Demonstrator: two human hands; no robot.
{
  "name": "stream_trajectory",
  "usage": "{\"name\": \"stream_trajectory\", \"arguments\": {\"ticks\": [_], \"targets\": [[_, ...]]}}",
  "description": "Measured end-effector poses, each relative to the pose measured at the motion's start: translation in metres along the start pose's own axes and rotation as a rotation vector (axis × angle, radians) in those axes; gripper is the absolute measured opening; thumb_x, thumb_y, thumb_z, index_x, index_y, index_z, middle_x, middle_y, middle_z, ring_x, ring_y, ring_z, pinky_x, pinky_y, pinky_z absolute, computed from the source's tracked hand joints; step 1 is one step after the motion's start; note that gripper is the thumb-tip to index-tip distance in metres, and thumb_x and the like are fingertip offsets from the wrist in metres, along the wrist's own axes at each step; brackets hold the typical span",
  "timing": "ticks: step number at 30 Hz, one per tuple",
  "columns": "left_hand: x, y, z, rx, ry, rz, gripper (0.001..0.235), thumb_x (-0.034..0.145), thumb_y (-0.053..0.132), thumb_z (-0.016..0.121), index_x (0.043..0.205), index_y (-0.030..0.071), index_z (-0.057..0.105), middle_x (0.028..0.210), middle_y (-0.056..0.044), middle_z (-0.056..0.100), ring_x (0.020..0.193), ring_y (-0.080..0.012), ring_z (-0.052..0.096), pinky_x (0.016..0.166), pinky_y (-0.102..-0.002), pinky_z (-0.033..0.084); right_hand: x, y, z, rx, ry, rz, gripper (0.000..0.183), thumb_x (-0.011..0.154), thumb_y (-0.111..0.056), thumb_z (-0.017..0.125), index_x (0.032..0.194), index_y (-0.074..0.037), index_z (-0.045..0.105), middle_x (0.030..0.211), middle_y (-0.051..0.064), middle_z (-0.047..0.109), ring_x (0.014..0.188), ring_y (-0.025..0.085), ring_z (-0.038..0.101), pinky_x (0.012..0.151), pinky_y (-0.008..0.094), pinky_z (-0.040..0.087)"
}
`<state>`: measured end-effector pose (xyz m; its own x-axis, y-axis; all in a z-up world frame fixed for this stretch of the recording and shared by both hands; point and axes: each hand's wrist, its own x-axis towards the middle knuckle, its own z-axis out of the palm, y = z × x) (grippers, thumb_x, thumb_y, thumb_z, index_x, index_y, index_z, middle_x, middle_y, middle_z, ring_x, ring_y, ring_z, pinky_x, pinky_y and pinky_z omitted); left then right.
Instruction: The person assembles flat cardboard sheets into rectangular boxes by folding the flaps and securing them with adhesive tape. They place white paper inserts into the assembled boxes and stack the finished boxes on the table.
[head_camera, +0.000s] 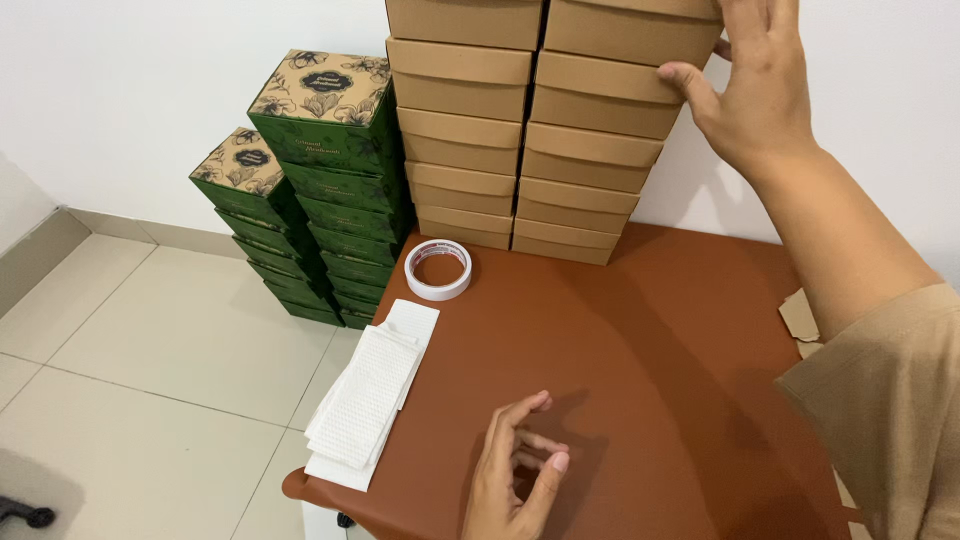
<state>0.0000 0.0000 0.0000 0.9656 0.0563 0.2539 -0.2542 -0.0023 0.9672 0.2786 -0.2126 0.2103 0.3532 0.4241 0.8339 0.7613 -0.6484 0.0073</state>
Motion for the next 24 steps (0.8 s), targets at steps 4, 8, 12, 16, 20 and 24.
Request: {"name": "stream_trajectory", "arguments": {"ticks": [4,8,12,16,20,24], "targets": [[0.000,-0.001,0.001,-0.013,0.013,-0.001,0.048,0.090,0.027,0.063,0.136,0.015,0.056,0.127,-0.005,0.063,0.087,-0.0109,0.074,0.076,-0.024,0.060,-0.001,0.003,0.005,0.001,0.005,0.045,0.062,0.101,0.008,0.081,0.151,0.006,0.044,0.137,0.029,0.038,0.121,0.044,0.044,0.097,0.055,0.058],[0.000,0.000,0.001,0.000,-0.004,-0.019,0.050,0.090,0.029,0.063,0.137,0.015,0.056,0.127,-0.005,0.064,0.088,-0.0107,0.074,0.075,-0.024,0.059,-0.001,0.006,0.005,-0.024,-0.007,0.038,0.057,0.100,0.006,0.079,0.147,0.008,0.047,0.130,0.029,0.041,0.114,0.043,0.046,0.096,0.053,0.056],[0.001,0.009,0.001,0.119,-0.029,-0.100,0.050,0.089,0.034,0.062,0.136,0.020,0.057,0.125,0.001,0.068,0.092,-0.0102,0.075,0.078,-0.025,0.063,-0.002,-0.001,-0.001,-0.112,-0.049,0.117,0.064,0.103,-0.007,0.079,0.154,0.002,0.040,0.143,0.031,0.037,0.129,0.050,0.045,0.105,0.057,0.041],[0.003,-0.005,0.003,0.449,-0.153,0.151,0.047,0.097,0.037,0.055,0.138,0.013,0.054,0.134,-0.003,0.061,0.121,-0.0217,0.059,0.101,-0.039,0.040,-0.065,-0.035,-0.016,-0.080,-0.017,0.183,0.078,0.109,-0.012,0.073,0.159,-0.007,0.013,0.158,0.028,0.019,0.150,0.046,0.019,0.125,0.061,0.029],[0.001,-0.019,0.007,0.667,-0.196,0.309,0.045,0.097,0.038,0.057,0.136,0.015,0.059,0.134,-0.009,0.059,0.131,-0.0239,0.052,0.113,-0.049,0.024,-0.224,-0.096,-0.038,0.108,-0.572,0.390,0.078,0.093,-0.044,0.059,0.156,-0.011,0.028,0.166,0.020,0.015,0.153,0.037,0.010,0.120,0.054,0.012],[0.000,-0.044,0.018,0.944,-0.278,0.427,0.055,0.091,0.042,0.064,0.140,0.016,0.058,0.150,-0.014,0.047,0.141,-0.0322,0.037,0.115,-0.056,0.015,-0.351,-0.152,-0.084,0.071,-0.961,0.512,0.077,0.097,-0.051,0.060,0.161,-0.028,0.023,0.169,0.005,0.009,0.155,0.027,0.004,0.119,0.047,0.006]]}}
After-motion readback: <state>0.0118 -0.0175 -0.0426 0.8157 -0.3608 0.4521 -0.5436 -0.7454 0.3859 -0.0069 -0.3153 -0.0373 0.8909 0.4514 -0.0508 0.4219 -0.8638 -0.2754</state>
